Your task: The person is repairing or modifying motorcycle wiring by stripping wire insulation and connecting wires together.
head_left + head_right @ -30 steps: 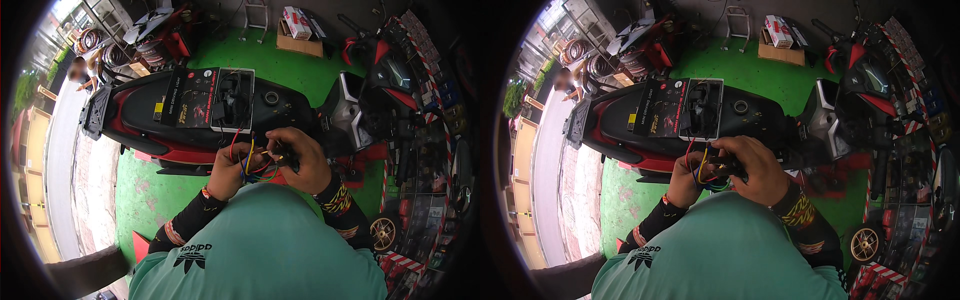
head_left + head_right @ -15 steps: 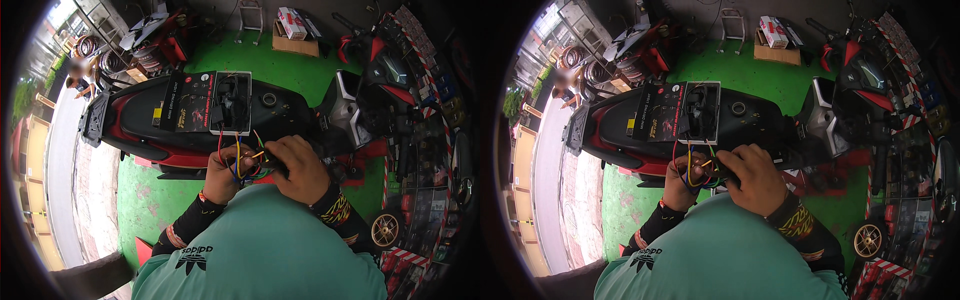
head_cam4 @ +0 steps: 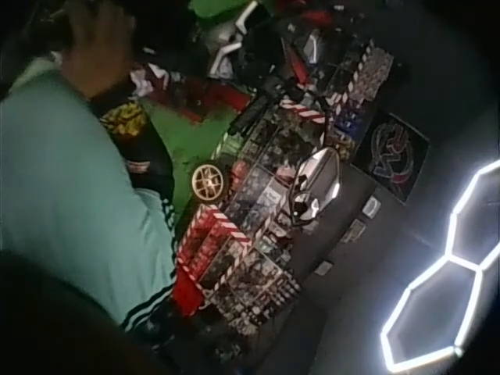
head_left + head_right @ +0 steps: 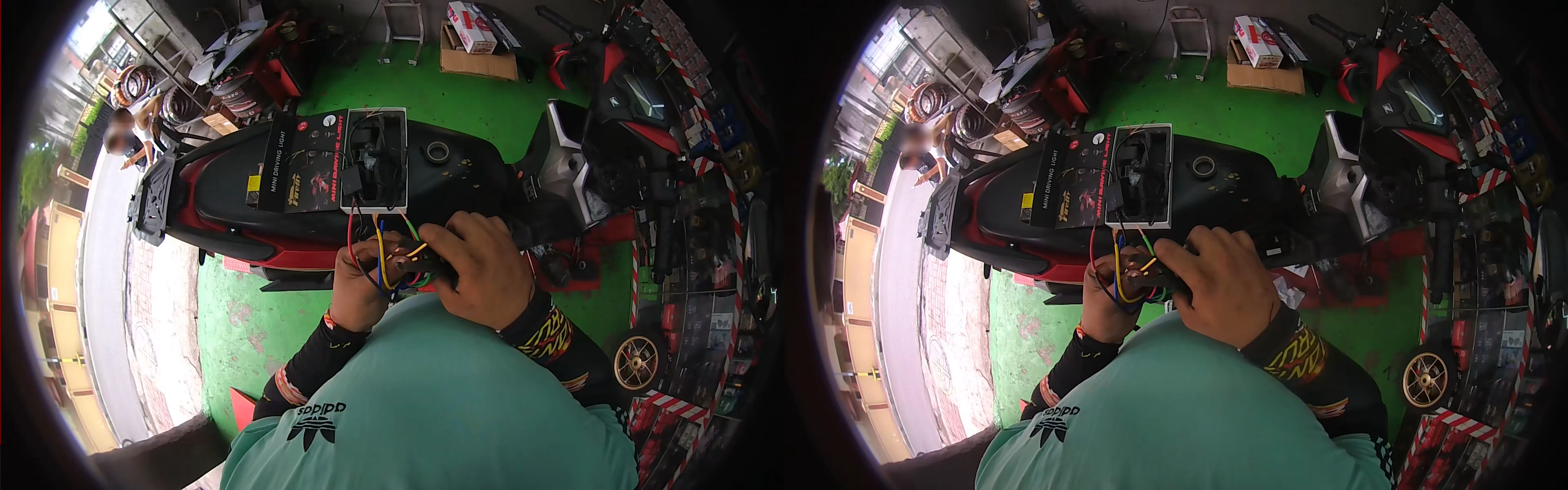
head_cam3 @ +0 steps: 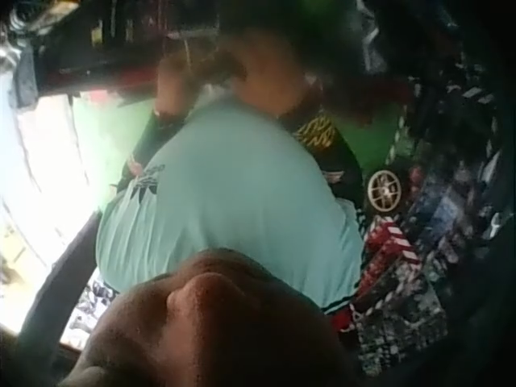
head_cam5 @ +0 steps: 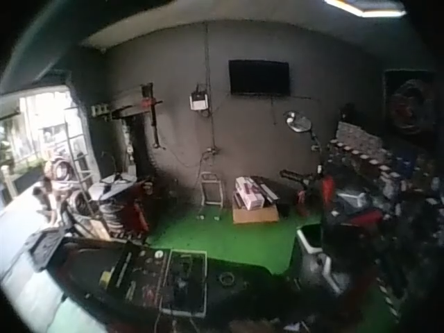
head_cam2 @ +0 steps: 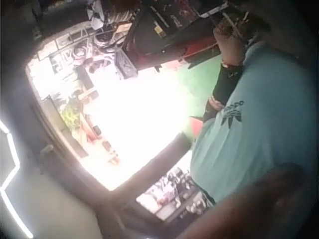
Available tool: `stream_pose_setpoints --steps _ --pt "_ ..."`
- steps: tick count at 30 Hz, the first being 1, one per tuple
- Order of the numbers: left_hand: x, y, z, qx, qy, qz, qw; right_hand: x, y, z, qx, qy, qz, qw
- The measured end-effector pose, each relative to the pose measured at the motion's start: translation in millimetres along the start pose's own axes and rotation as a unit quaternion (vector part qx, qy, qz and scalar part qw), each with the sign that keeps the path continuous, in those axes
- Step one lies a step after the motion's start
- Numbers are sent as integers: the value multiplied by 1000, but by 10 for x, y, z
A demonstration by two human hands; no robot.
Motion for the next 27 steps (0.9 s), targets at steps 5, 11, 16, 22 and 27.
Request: stream_pose_setpoints --steps 5,11,16,22,27 --pt "8 9 -8 24 65 5 998 10 -29 -26 12 4 -4 1000" --pt "28 2 -33 10 58 -4 998 21 -47 -47 16 2 -11 1000" --pt "-22 1 -13 9 70 -8 998 5 -22 -25 16 2 -4 1000" --pt "-29 19 -22 16 59 6 998 -10 -4 -15 8 -10 -10 1000" --pt "-21 17 -11 28 49 8 998 10 -28 -8 17 -5 -22 1000"
Point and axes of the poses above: each hand's wrist, its own y-axis away from the middle knuckle, its own x-axis out of the back of the hand, z = x × y, the point moved 2 cm from there along -y, towards the middle knuckle
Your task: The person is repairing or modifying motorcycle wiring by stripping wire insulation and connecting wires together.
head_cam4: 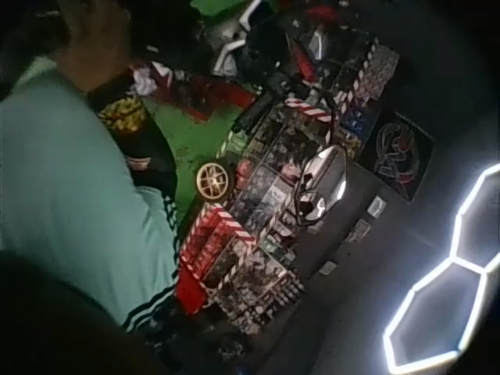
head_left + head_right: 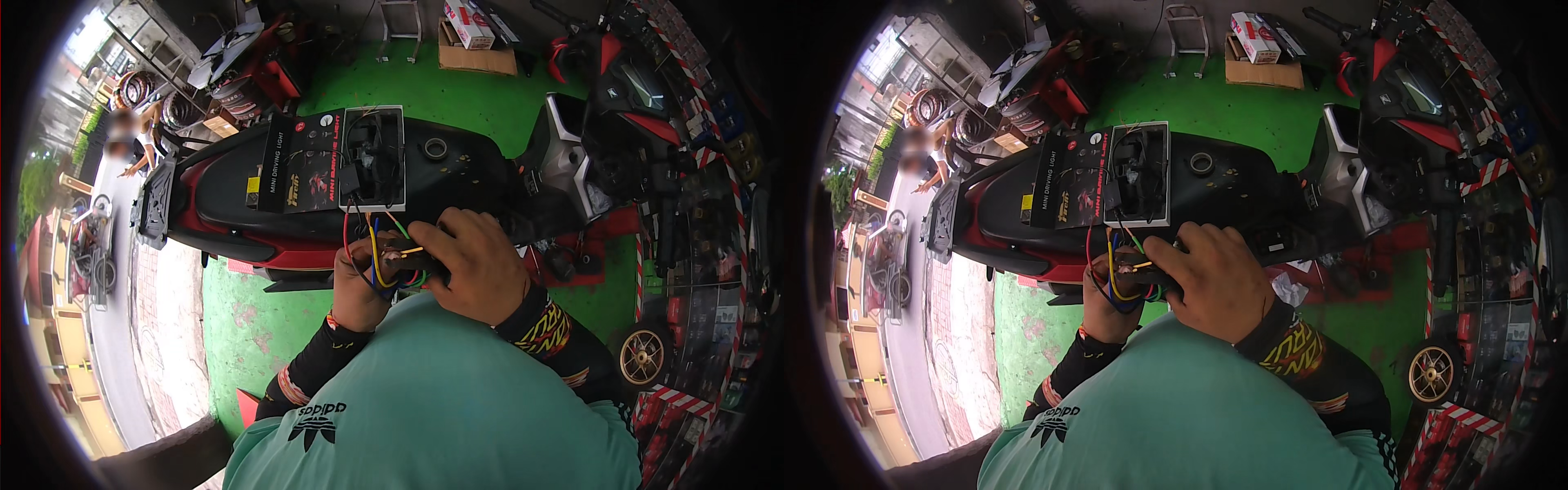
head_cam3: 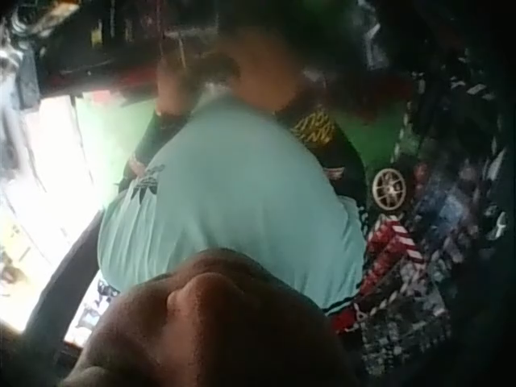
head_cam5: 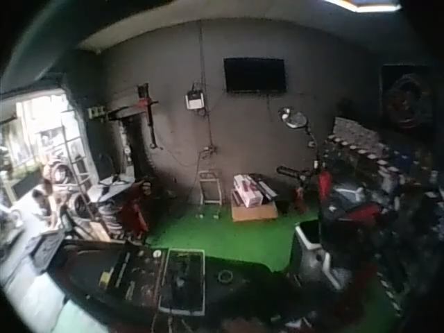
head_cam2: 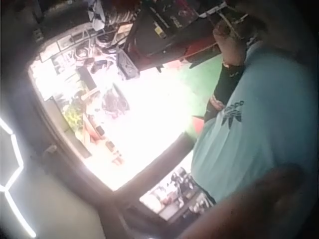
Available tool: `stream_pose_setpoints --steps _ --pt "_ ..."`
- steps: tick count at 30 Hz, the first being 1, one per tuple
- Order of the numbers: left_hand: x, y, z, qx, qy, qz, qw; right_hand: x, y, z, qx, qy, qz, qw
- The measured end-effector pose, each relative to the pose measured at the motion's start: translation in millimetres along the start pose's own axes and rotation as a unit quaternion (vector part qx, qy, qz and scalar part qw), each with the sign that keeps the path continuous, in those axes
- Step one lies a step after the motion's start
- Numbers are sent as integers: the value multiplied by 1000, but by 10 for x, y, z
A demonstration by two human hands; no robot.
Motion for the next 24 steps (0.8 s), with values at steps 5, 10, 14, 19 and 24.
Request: stream_pose_setpoints --steps 5,10,14,19,24 --pt "-50 20 13 -26 9 19 999 -22 10 14 4 -8 13 1000" --pt "15 19 -6 -35 -36 13 999 8 2 1 8 -1 6 1000" --pt "5 13 23 -27 -66 23 997 -20 -1 11 3 -13 5 1000" --pt "-21 12 29 -22 -34 25 999 -55 4 22 9 -21 15 1000" --pt "24 4 -10 -30 -38 21 999 -72 -2 15 0 -28 9 1000"
Point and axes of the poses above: each hand's wrist, its own y-axis away from the middle knuckle, its own x-axis out of the back of the hand, z = x × y, the point moved 2 cm from there along -y, towards the middle knuckle
